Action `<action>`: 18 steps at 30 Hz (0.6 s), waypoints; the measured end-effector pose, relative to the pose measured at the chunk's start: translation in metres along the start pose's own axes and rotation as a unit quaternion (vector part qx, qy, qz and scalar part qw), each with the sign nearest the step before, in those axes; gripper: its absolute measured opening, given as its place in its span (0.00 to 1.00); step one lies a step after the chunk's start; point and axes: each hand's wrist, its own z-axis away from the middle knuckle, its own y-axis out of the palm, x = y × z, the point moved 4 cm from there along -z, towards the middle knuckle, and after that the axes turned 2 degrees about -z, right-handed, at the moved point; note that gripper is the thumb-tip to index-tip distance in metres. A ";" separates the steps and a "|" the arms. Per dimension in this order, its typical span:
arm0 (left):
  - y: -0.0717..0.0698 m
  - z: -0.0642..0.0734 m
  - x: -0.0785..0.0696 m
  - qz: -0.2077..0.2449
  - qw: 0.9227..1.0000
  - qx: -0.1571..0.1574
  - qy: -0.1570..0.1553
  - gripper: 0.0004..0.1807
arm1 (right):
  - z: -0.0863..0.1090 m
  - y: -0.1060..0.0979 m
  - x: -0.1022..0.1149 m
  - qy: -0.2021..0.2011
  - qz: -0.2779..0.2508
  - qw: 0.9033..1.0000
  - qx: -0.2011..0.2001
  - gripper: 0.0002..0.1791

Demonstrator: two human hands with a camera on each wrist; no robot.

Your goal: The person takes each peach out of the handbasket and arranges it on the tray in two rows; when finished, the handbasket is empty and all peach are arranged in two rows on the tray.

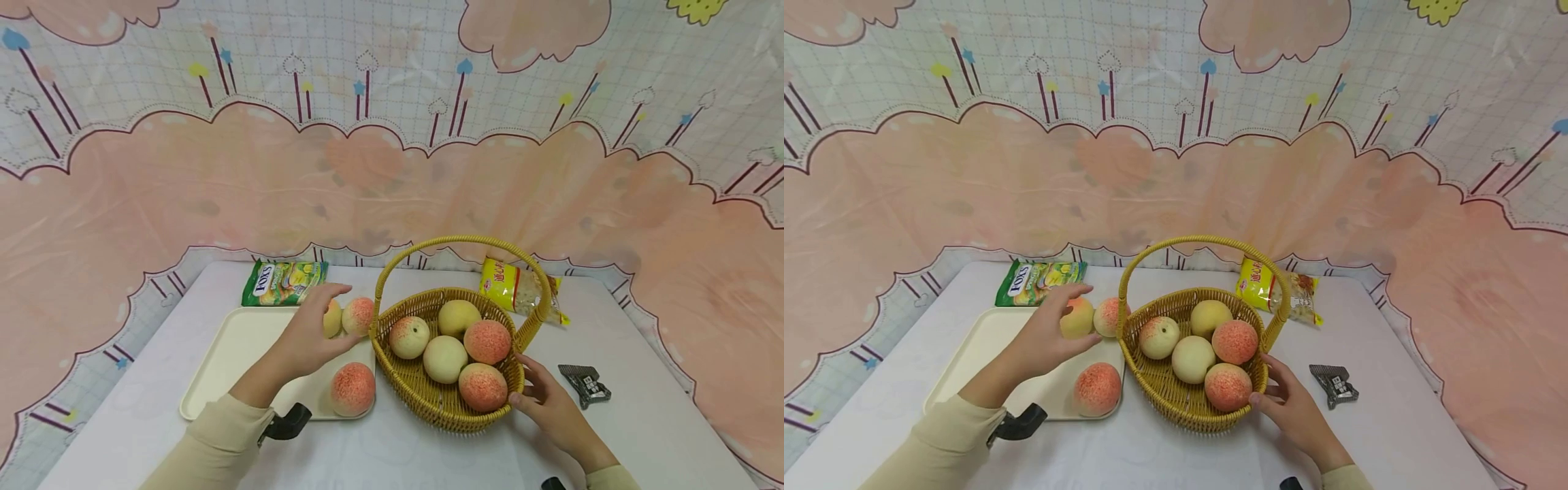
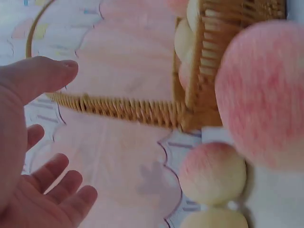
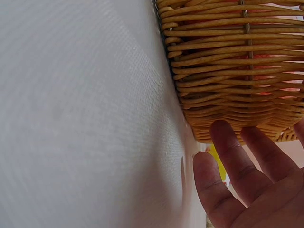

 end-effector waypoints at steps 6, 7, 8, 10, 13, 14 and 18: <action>0.016 0.005 -0.034 0.003 0.997 0.004 0.076 0.39 | 0.000 0.000 0.000 -0.008 0.003 1.000 -0.002 0.39; 0.020 0.005 -0.038 0.008 0.997 0.008 0.081 0.38 | 0.000 0.000 0.000 -0.010 0.003 1.000 -0.002 0.39; 0.024 0.004 -0.042 0.011 0.996 0.013 0.085 0.38 | 0.000 0.000 0.000 -0.011 0.002 1.000 -0.002 0.39; 0.032 0.002 -0.048 0.022 0.996 0.024 0.086 0.38 | 0.000 0.000 -0.001 -0.011 -0.001 1.000 -0.001 0.39; 0.045 -0.004 -0.056 0.046 0.994 0.044 0.086 0.38 | -0.001 0.000 -0.002 -0.008 -0.006 1.000 0.001 0.39; 0.049 -0.006 -0.059 0.053 0.994 0.049 0.086 0.39 | -0.001 0.000 -0.002 -0.007 -0.008 1.000 0.001 0.39; 0.066 -0.019 -0.068 0.062 0.992 0.070 0.089 0.39 | -0.001 0.000 -0.002 -0.006 -0.009 1.000 0.000 0.39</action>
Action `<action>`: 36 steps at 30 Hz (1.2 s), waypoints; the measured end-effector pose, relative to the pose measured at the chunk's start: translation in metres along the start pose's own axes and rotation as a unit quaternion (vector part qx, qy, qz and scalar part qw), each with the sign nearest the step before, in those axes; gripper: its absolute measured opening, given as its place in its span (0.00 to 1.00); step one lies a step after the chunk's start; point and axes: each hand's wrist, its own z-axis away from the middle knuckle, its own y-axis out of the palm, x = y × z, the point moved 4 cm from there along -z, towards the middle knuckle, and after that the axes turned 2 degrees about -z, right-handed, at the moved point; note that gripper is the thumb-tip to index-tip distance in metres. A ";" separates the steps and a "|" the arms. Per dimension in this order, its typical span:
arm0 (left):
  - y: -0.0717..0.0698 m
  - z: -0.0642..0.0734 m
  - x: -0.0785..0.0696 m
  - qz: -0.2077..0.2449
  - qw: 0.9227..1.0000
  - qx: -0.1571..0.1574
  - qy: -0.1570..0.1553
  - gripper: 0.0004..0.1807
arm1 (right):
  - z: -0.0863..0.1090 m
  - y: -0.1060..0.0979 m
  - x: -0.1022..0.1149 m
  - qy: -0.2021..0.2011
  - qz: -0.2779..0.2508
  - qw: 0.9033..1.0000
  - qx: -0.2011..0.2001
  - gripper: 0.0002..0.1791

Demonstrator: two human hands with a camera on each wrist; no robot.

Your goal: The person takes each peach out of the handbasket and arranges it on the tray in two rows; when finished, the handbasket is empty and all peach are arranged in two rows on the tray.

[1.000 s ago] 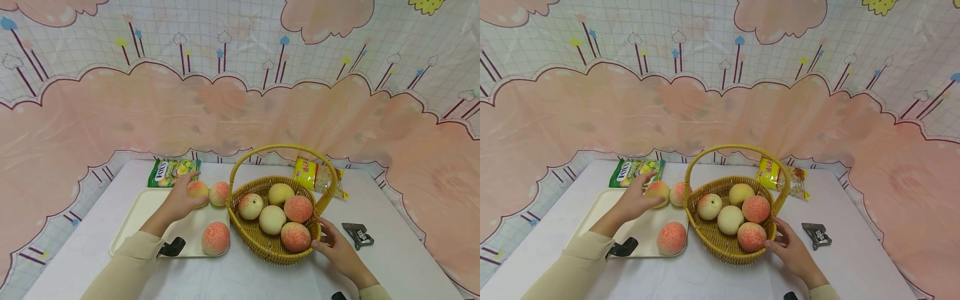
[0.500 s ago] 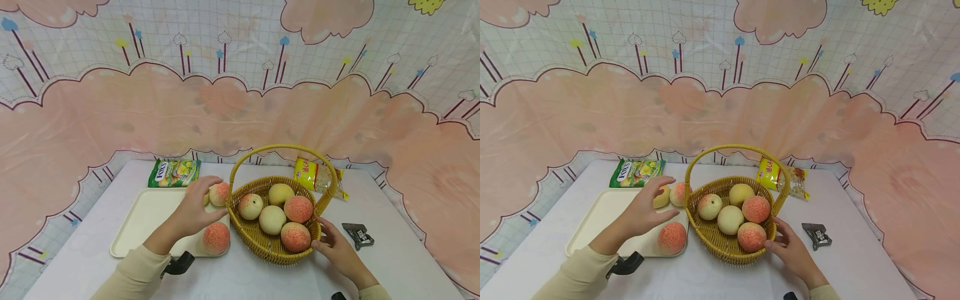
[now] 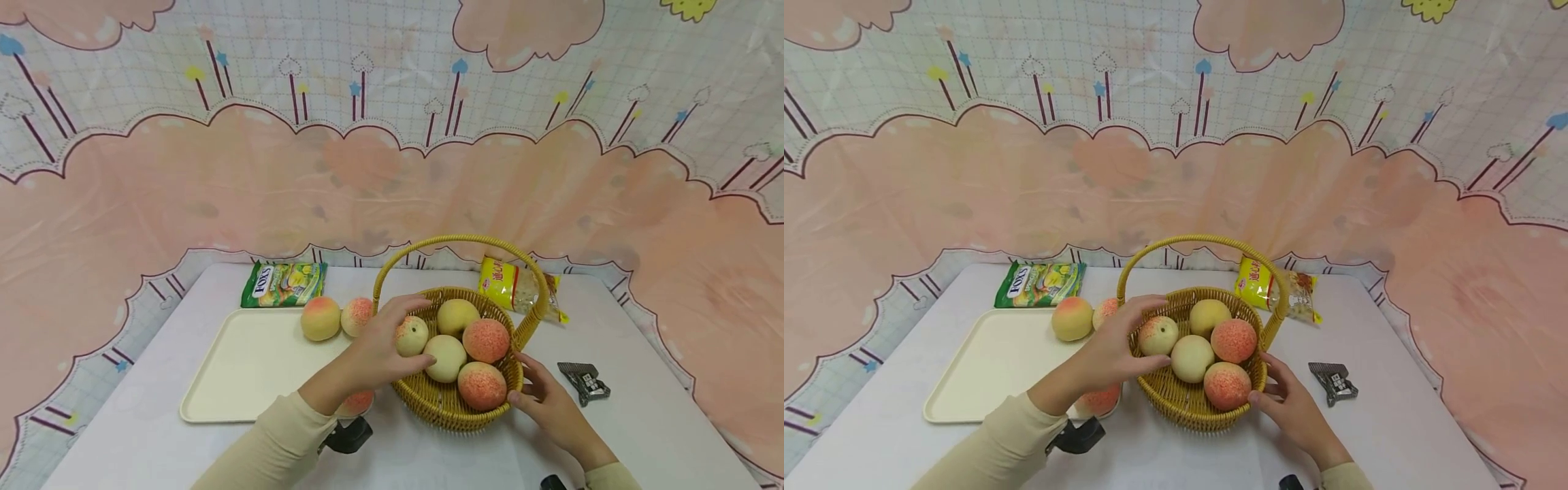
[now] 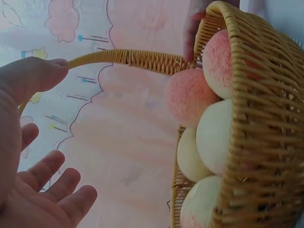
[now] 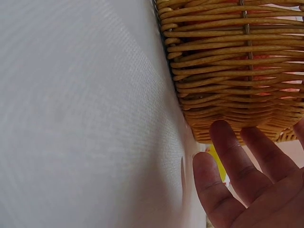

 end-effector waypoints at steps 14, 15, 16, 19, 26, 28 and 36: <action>0.041 -0.045 0.010 0.013 0.994 0.071 -0.081 0.41 | 0.000 0.000 0.001 0.003 0.011 1.000 -0.004 0.39; 0.044 -0.048 0.012 0.008 0.993 0.077 -0.087 0.41 | 0.000 0.000 0.001 0.003 0.010 1.000 -0.003 0.39; 0.047 -0.051 0.013 0.005 0.992 0.082 -0.092 0.41 | 0.000 0.000 0.001 0.003 0.010 1.000 -0.002 0.39; 0.054 -0.058 0.019 -0.006 0.990 0.099 -0.100 0.42 | 0.000 0.000 0.001 0.007 0.011 1.000 -0.001 0.39; 0.069 -0.069 0.026 -0.007 0.985 0.126 -0.118 0.42 | -0.001 0.000 0.001 0.009 0.016 1.000 0.000 0.40; 0.072 -0.070 0.028 -0.004 0.984 0.130 -0.122 0.42 | -0.001 0.000 0.001 0.007 0.015 1.000 0.001 0.40; 0.079 -0.070 0.028 0.006 0.981 0.139 -0.133 0.40 | -0.001 0.000 0.000 0.012 0.024 1.000 -0.005 0.40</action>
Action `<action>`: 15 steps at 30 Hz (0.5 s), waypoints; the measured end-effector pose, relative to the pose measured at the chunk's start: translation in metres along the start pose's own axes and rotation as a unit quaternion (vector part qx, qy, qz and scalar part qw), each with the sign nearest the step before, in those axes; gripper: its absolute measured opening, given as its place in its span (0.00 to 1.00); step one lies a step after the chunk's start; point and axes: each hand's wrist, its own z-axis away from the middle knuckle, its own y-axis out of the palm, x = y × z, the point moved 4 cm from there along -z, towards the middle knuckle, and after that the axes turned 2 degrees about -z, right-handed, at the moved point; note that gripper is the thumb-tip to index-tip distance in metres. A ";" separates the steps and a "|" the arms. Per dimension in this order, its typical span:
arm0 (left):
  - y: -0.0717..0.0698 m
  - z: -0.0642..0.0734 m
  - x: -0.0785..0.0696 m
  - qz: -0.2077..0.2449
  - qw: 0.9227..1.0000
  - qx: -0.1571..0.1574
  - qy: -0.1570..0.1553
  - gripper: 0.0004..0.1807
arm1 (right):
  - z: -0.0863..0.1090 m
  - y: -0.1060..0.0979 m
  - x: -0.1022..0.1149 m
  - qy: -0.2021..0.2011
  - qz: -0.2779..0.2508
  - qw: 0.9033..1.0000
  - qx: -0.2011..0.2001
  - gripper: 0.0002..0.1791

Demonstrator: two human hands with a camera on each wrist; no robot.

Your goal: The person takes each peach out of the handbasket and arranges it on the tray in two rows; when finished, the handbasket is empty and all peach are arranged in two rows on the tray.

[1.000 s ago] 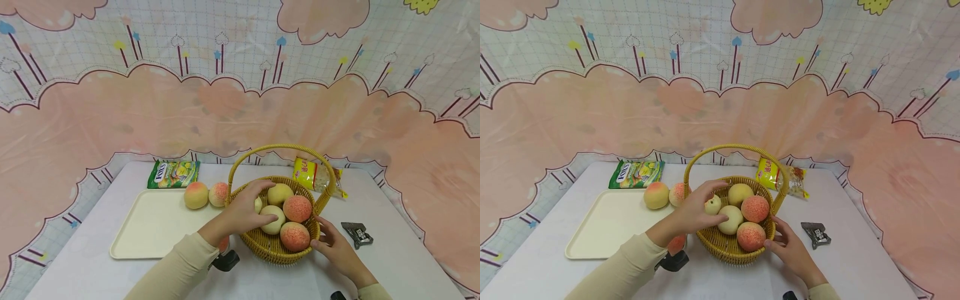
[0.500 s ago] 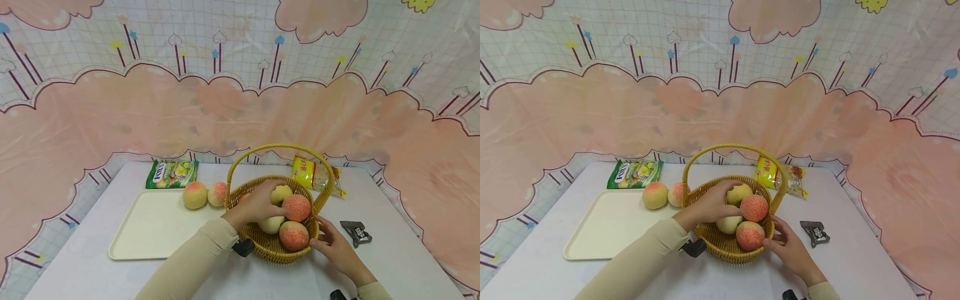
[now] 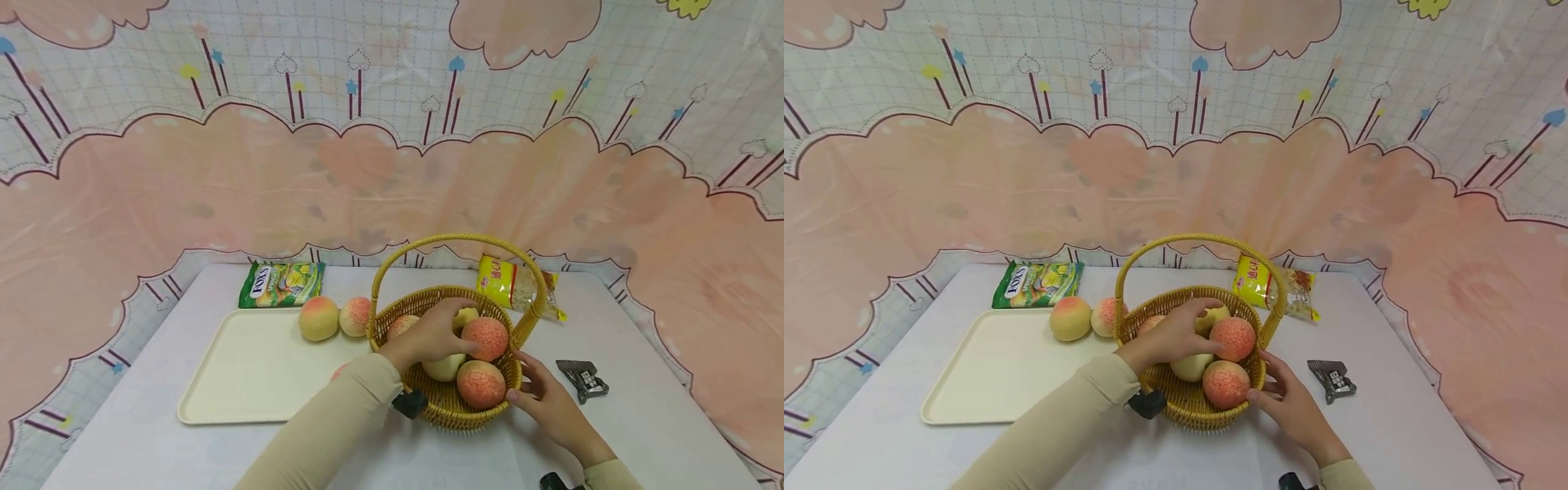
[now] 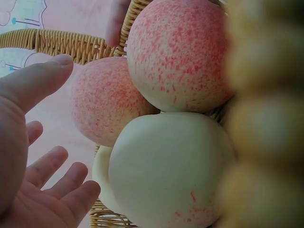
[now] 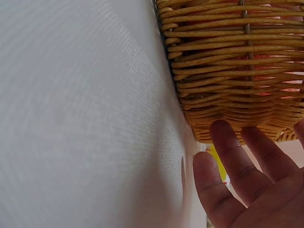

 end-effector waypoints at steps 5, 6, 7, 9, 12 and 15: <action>0.004 0.002 0.001 0.009 1.000 0.015 -0.003 0.40 | 0.000 0.001 -0.001 0.007 -0.003 1.000 0.001 0.40; 0.005 0.002 0.002 0.013 1.000 0.019 -0.005 0.40 | 0.000 0.001 -0.001 0.006 -0.003 1.000 0.002 0.40; 0.005 0.002 0.003 0.015 1.000 0.021 -0.006 0.40 | 0.001 0.001 -0.001 0.004 -0.003 1.000 0.003 0.40; 0.006 0.001 0.004 0.021 0.999 0.023 -0.006 0.40 | 0.001 0.001 0.000 0.002 -0.002 1.000 0.002 0.40; 0.007 0.000 0.004 0.023 0.999 0.022 -0.002 0.40 | 0.002 0.001 0.000 0.000 -0.003 1.000 -0.001 0.40; 0.007 0.000 0.004 0.025 0.999 0.024 -0.002 0.40 | 0.002 0.001 0.001 -0.003 -0.006 1.000 0.000 0.40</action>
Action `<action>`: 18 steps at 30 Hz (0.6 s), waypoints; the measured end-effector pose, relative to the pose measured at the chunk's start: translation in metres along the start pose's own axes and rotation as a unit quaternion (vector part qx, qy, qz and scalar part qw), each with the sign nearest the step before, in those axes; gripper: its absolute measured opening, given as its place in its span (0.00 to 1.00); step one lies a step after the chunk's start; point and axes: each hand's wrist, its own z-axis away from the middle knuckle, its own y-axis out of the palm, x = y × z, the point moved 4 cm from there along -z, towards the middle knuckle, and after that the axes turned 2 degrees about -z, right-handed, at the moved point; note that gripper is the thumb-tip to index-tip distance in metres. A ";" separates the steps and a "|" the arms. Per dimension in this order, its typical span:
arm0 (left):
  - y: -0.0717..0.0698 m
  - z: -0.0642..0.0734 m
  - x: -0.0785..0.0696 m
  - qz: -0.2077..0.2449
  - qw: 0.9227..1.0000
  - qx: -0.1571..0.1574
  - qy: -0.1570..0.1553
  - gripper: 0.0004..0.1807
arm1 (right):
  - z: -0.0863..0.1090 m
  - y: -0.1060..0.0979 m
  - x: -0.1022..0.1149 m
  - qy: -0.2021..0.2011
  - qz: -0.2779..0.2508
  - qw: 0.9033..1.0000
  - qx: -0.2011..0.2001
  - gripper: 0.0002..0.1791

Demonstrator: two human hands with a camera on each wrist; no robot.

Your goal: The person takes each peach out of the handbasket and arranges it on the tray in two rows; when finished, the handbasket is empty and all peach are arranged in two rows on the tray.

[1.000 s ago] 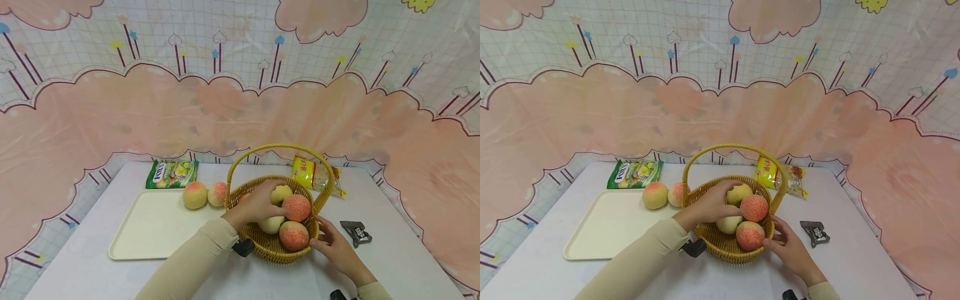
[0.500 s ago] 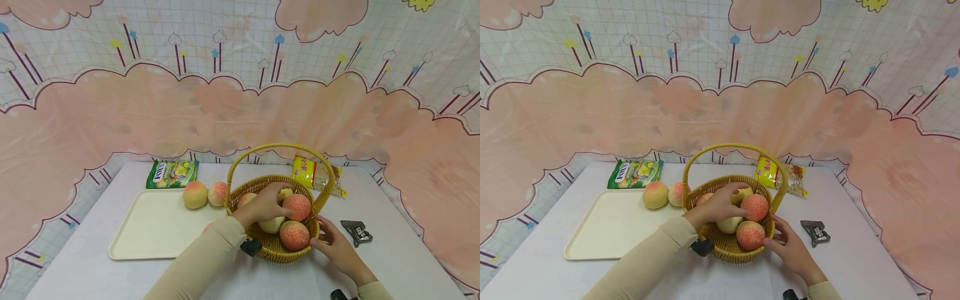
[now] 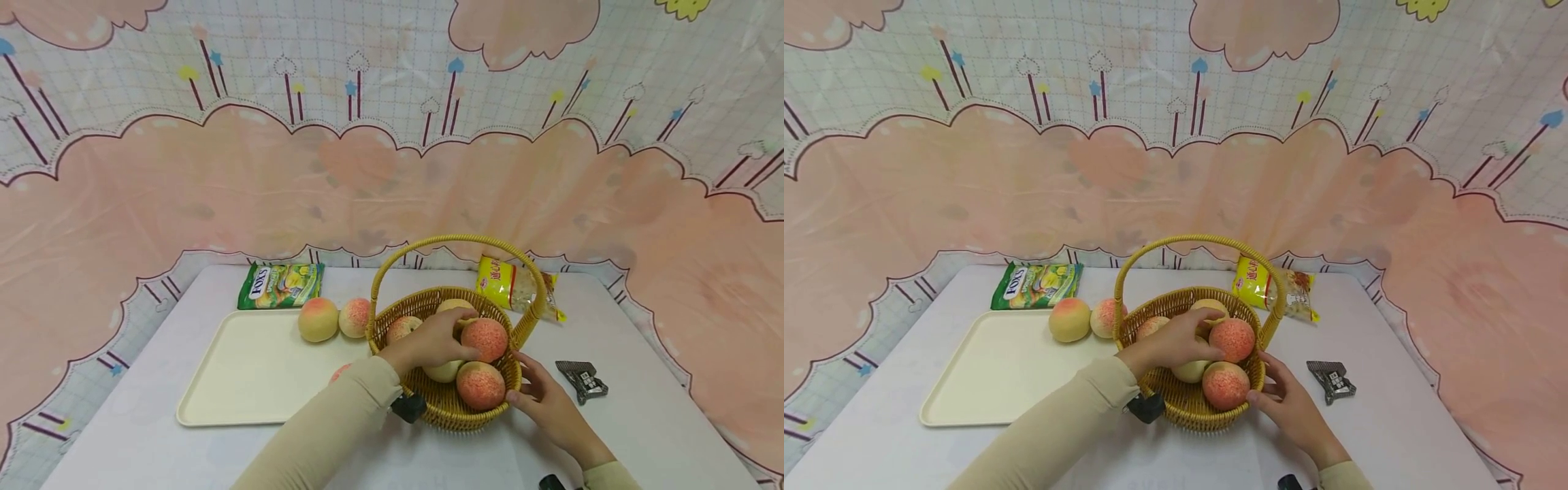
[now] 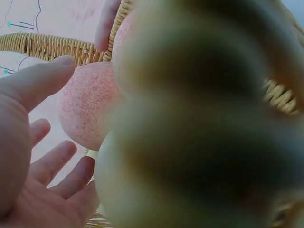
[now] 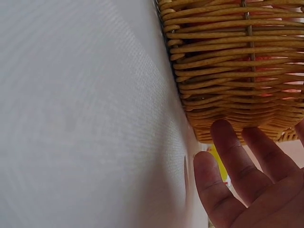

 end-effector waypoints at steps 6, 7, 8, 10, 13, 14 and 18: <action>-0.006 0.001 -0.010 -0.006 1.000 0.007 0.010 0.39 | 0.001 0.000 -0.001 0.002 -0.001 1.000 -0.002 0.40; -0.008 -0.001 -0.014 -0.013 1.000 0.005 0.018 0.39 | 0.001 -0.001 0.000 0.001 0.001 1.000 -0.003 0.40; -0.010 -0.002 -0.017 -0.020 0.999 0.003 0.025 0.39 | 0.001 -0.001 -0.001 -0.002 0.001 1.000 -0.003 0.40; -0.014 -0.005 -0.023 -0.035 0.999 0.000 0.037 0.38 | 0.001 -0.002 0.000 -0.005 0.000 1.000 -0.003 0.40; -0.014 -0.010 -0.023 -0.046 0.998 0.001 0.036 0.37 | 0.001 -0.001 -0.001 0.000 -0.007 1.000 0.002 0.40; -0.013 -0.011 -0.022 -0.045 0.998 0.003 0.031 0.37 | 0.001 -0.001 -0.001 0.002 -0.010 1.000 0.003 0.40; -0.009 -0.016 -0.014 -0.039 0.999 0.006 0.017 0.37 | 0.000 0.000 -0.002 0.005 -0.012 1.000 0.005 0.40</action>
